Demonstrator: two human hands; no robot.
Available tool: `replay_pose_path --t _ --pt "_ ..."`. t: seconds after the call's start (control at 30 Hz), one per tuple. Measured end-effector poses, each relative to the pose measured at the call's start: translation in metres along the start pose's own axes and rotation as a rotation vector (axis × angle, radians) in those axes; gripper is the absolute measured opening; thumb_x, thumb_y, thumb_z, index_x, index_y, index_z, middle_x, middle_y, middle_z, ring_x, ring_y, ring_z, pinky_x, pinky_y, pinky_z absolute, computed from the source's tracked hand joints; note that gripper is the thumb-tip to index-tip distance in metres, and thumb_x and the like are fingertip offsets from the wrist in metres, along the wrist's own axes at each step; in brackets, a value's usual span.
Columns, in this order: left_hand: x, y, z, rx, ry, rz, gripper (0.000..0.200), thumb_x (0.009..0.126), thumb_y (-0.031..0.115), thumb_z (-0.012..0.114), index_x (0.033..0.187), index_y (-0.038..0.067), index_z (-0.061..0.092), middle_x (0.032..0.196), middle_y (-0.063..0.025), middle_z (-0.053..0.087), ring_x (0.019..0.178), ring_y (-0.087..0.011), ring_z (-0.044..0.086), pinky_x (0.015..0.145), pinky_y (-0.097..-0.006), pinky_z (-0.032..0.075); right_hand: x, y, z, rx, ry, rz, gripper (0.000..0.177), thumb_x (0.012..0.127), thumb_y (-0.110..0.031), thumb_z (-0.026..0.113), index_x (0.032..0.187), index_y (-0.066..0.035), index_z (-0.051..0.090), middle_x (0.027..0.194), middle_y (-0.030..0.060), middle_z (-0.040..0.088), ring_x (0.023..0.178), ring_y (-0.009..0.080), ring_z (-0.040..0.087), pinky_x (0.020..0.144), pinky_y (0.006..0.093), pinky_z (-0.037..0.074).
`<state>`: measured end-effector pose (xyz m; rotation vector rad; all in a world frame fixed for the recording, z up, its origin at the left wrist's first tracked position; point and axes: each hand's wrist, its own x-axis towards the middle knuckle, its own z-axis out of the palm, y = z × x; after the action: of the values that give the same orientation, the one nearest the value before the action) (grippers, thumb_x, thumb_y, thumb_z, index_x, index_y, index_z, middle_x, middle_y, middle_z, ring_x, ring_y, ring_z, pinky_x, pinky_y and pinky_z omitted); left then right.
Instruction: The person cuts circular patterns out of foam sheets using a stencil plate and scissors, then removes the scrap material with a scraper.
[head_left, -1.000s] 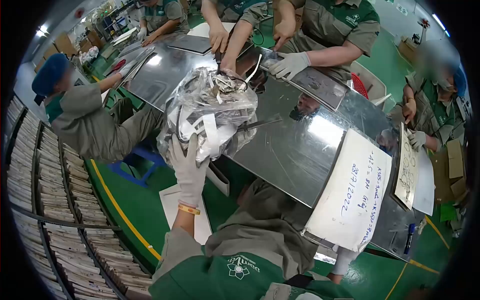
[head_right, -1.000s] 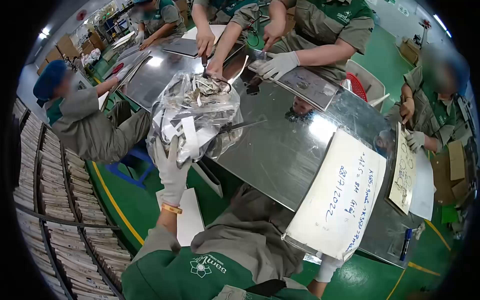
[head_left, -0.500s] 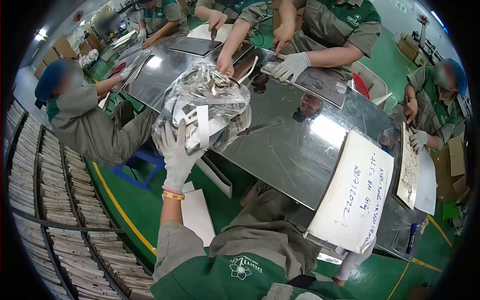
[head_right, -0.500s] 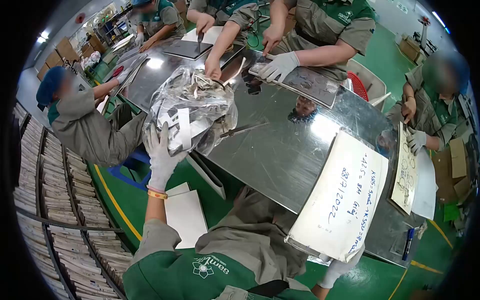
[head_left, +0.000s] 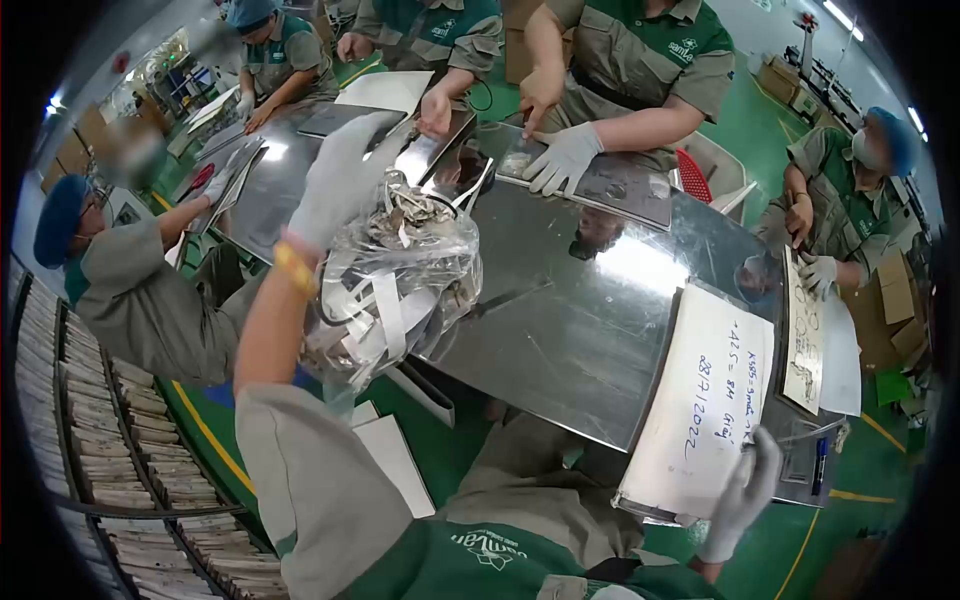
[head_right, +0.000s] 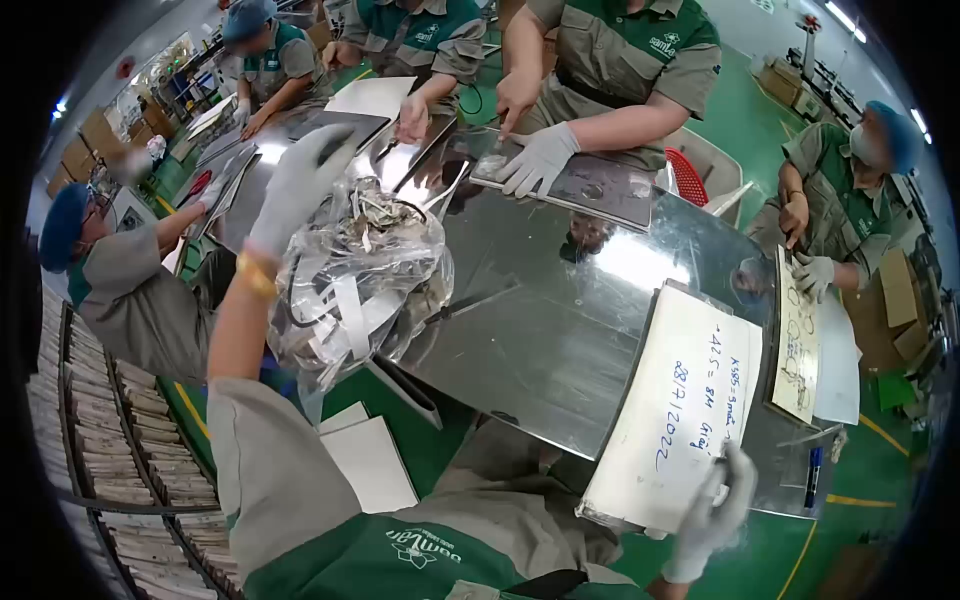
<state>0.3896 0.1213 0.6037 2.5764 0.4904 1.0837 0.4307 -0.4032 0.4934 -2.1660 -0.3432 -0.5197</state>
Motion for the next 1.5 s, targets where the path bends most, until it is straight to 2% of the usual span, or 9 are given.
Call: replay_pose_path --t 0.1,0.23,0.57,0.97,1.1,1.17,1.33,1.43,1.5 --pt "0.082 -0.076 0.067 0.289 -0.398 -0.081 0.031 0.088 0.028 0.054 0.096 0.001 0.068 0.091 -0.0201 0.068 0.090 -0.0336 0.066 0.077 -0.0418 0.051 -0.006 -0.012 0.045 -0.155 -0.408 0.011 0.024 0.089 -0.003 0.055 0.112 0.001 0.061 0.103 0.0174 0.061 0.096 0.0306 0.059 0.085 0.0376 0.047" --pt "0.126 -0.173 0.168 0.497 -0.651 -0.349 0.032 0.089 0.029 0.054 0.101 0.002 0.065 0.098 -0.0194 0.065 0.095 -0.0333 0.063 0.081 -0.0421 0.049 -0.015 0.003 0.074 -0.223 -0.371 0.005 0.021 0.086 -0.006 0.060 0.106 0.000 0.065 0.101 0.0165 0.064 0.096 0.0326 0.060 0.087 0.0407 0.047" --pt "0.139 -0.260 0.273 0.579 -0.678 -0.698 0.039 0.091 0.033 0.055 0.116 0.003 0.060 0.116 -0.0176 0.059 0.110 -0.0327 0.055 0.090 -0.0428 0.044 -0.019 0.013 0.093 -0.224 -0.255 0.118 0.019 0.081 0.008 0.056 0.098 0.001 0.063 0.097 0.0144 0.063 0.092 0.0272 0.061 0.086 0.0345 0.048" --pt "0.160 -0.290 0.263 0.710 -0.656 -0.599 0.051 0.093 0.038 0.055 0.133 0.005 0.054 0.138 -0.0154 0.051 0.128 -0.0320 0.046 0.102 -0.0436 0.039 -0.013 0.001 0.083 -0.336 -0.269 0.065 0.020 0.083 -0.004 0.064 0.102 -0.007 0.067 0.100 0.0104 0.065 0.095 0.0282 0.060 0.084 0.0382 0.046" --pt "0.178 -0.106 0.139 0.879 -0.598 -0.091 0.032 0.089 0.020 0.051 0.106 0.000 0.068 0.105 -0.0217 0.068 0.101 -0.0360 0.065 0.086 -0.0448 0.052 -0.023 -0.005 0.058 -0.153 -0.236 0.105 0.027 0.080 -0.001 0.061 0.105 -0.006 0.067 0.100 0.0134 0.065 0.094 0.0318 0.062 0.084 0.0377 0.048" --pt "0.187 -0.102 0.112 1.066 -0.438 0.070 0.031 0.087 0.021 0.050 0.097 0.001 0.072 0.094 -0.0209 0.070 0.089 -0.0369 0.068 0.077 -0.0434 0.055 -0.032 -0.008 0.042 -0.017 -0.219 0.155 0.025 0.083 -0.002 0.060 0.107 -0.004 0.066 0.101 0.0128 0.066 0.092 0.0262 0.063 0.083 0.0337 0.049" --pt "0.109 -0.004 0.047 0.303 -0.153 0.551 0.033 0.089 0.024 0.053 0.106 0.002 0.069 0.097 -0.0179 0.070 0.092 -0.0306 0.067 0.082 -0.0415 0.051 -0.051 -0.007 0.008 0.788 -0.241 0.631 0.032 0.096 -0.015 0.047 0.121 0.001 0.059 0.109 0.0105 0.064 0.095 0.0146 0.060 0.086 0.0290 0.049" --pt "-0.028 0.158 0.027 -0.125 -0.471 0.468 0.020 0.083 0.010 0.055 0.097 0.003 0.068 0.092 -0.0145 0.067 0.085 -0.0293 0.064 0.077 -0.0408 0.048 -0.063 0.003 -0.003 1.293 -0.477 0.765 0.055 0.101 -0.039 0.044 0.135 0.003 0.044 0.118 0.0135 0.058 0.097 0.0161 0.058 0.086 0.0303 0.048" --pt "-0.101 0.215 0.042 -0.057 -0.489 0.762 0.017 0.076 0.003 0.055 0.091 0.005 0.063 0.084 -0.0116 0.062 0.079 -0.0324 0.060 0.071 -0.0409 0.048 -0.077 0.006 -0.008 1.565 -0.610 0.809 0.058 0.100 -0.042 0.043 0.137 0.002 0.042 0.123 0.0152 0.056 0.103 0.0191 0.059 0.089 0.0333 0.050"
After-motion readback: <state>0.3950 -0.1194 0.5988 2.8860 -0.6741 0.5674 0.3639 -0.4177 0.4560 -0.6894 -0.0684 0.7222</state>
